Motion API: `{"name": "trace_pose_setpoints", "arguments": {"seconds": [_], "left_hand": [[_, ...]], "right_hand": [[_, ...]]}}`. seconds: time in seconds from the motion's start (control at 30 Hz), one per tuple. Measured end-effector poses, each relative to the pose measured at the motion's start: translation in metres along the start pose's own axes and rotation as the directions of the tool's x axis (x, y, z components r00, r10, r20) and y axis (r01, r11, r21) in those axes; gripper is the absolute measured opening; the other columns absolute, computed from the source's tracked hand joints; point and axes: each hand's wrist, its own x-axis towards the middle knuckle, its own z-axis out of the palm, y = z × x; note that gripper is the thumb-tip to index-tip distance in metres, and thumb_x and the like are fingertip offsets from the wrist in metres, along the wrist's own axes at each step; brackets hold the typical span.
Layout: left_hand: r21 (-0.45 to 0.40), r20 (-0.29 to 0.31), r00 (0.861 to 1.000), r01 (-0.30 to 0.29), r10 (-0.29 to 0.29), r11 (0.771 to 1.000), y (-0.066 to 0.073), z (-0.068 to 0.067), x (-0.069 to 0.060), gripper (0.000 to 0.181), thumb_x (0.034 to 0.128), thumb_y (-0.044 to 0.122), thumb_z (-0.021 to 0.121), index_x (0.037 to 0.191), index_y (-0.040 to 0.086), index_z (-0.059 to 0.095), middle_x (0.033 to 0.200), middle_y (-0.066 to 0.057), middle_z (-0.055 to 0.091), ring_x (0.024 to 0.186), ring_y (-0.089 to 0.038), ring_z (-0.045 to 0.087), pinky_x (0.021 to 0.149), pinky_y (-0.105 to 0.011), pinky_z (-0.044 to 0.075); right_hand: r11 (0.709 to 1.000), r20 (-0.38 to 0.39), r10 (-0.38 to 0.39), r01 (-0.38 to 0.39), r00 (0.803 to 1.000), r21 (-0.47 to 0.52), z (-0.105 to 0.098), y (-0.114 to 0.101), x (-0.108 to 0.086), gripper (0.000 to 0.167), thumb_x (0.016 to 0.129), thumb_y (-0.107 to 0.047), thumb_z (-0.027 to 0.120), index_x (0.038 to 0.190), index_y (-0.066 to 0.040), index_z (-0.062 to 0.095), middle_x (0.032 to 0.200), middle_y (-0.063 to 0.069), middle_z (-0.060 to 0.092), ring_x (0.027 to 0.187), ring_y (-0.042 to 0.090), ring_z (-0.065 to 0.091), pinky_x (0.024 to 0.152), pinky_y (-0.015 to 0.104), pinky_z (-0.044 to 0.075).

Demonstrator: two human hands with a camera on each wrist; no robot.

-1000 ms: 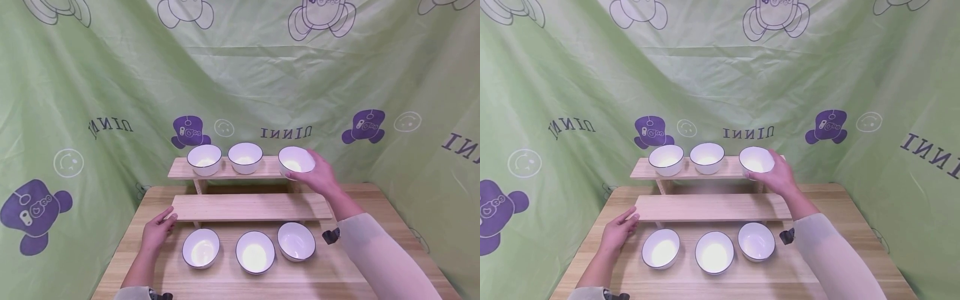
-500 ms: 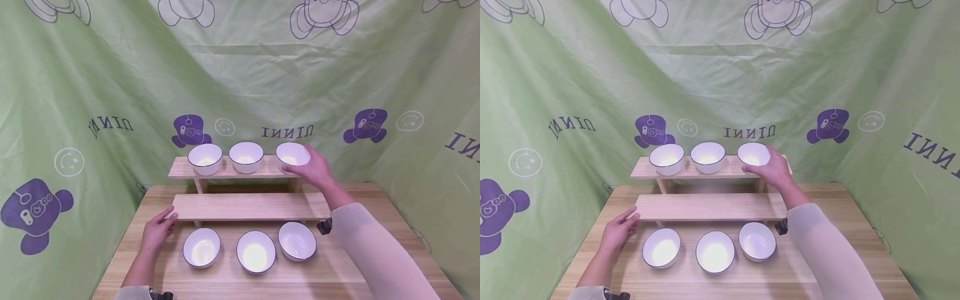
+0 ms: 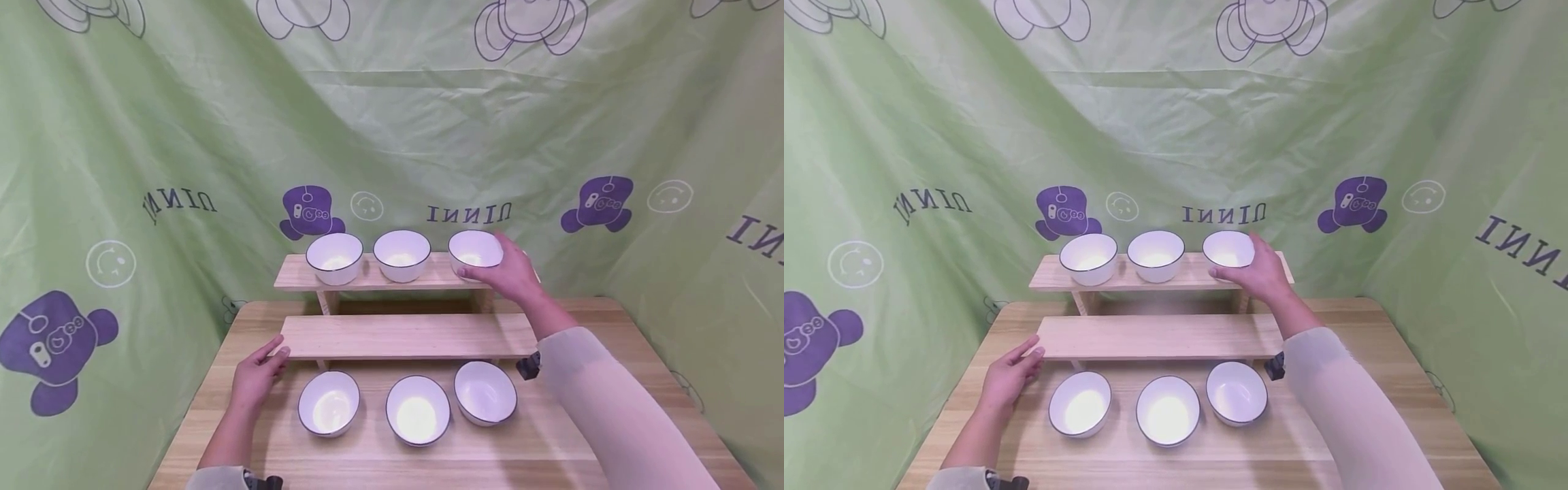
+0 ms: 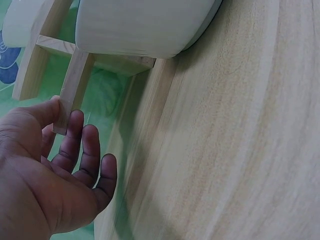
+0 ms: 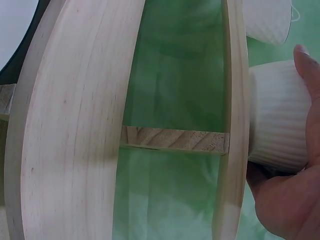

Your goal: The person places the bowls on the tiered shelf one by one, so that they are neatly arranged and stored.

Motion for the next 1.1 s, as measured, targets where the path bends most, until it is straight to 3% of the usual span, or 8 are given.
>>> {"name": "trace_pose_setpoints", "arguments": {"seconds": [0.33, 0.67, 0.87, 1.1], "left_hand": [[-0.017, 0.008, 1.0, 0.005, -0.005, 1.0, -0.001, -0.001, 0.001, 0.058, 0.0938, 0.037, 0.079, 0.146, 0.017, 0.061, 0.1, -0.006, 0.076, 0.093, -0.016, 0.071, 0.085, -0.029, 0.062], [-0.038, 0.01, 1.0, 0.002, -0.002, 0.999, 0.0, 0.0, 0.001, 0.059, 0.0932, 0.036, 0.08, 0.145, 0.017, 0.061, 0.094, 0.0, 0.075, 0.094, -0.017, 0.07, 0.088, -0.031, 0.062], [-0.043, 0.016, 1.0, 0.014, -0.013, 0.999, 0.0, 0.0, 0.001, 0.058, 0.0938, 0.035, 0.08, 0.146, 0.017, 0.06, 0.099, -0.004, 0.076, 0.093, -0.015, 0.07, 0.087, -0.03, 0.062], [-0.032, 0.01, 1.0, 0.007, -0.006, 0.999, 0.0, 0.0, 0.0, 0.06, 0.0932, 0.037, 0.08, 0.146, 0.016, 0.061, 0.101, -0.008, 0.075, 0.093, -0.017, 0.07, 0.085, -0.029, 0.062]], "right_hand": [[1.0, -0.008, -0.009, 0.009, 1.0, 0.026, 0.001, 0.003, -0.002, 0.144, 0.065, -0.076, 0.086, 0.168, -0.016, 0.004, 0.167, 0.026, 0.024, 0.148, 0.052, 0.028, 0.115, 0.073, 0.03], [0.992, -0.017, -0.045, 0.046, 0.999, 0.12, -0.002, 0.011, -0.006, 0.14, 0.069, -0.062, 0.092, 0.168, -0.013, 0.006, 0.166, 0.025, 0.027, 0.148, 0.046, 0.031, 0.121, 0.064, 0.028], [0.991, -0.023, -0.043, 0.045, 0.999, 0.127, -0.006, 0.015, -0.011, 0.142, 0.068, -0.064, 0.091, 0.168, -0.014, 0.003, 0.163, 0.026, 0.032, 0.147, 0.046, 0.035, 0.12, 0.062, 0.03], [0.977, 0.003, -0.047, 0.045, 0.999, 0.209, -0.009, 0.016, -0.018, 0.142, 0.07, -0.056, 0.093, 0.167, -0.013, -0.001, 0.166, 0.022, 0.029, 0.147, 0.046, 0.036, 0.121, 0.057, 0.033]]}}
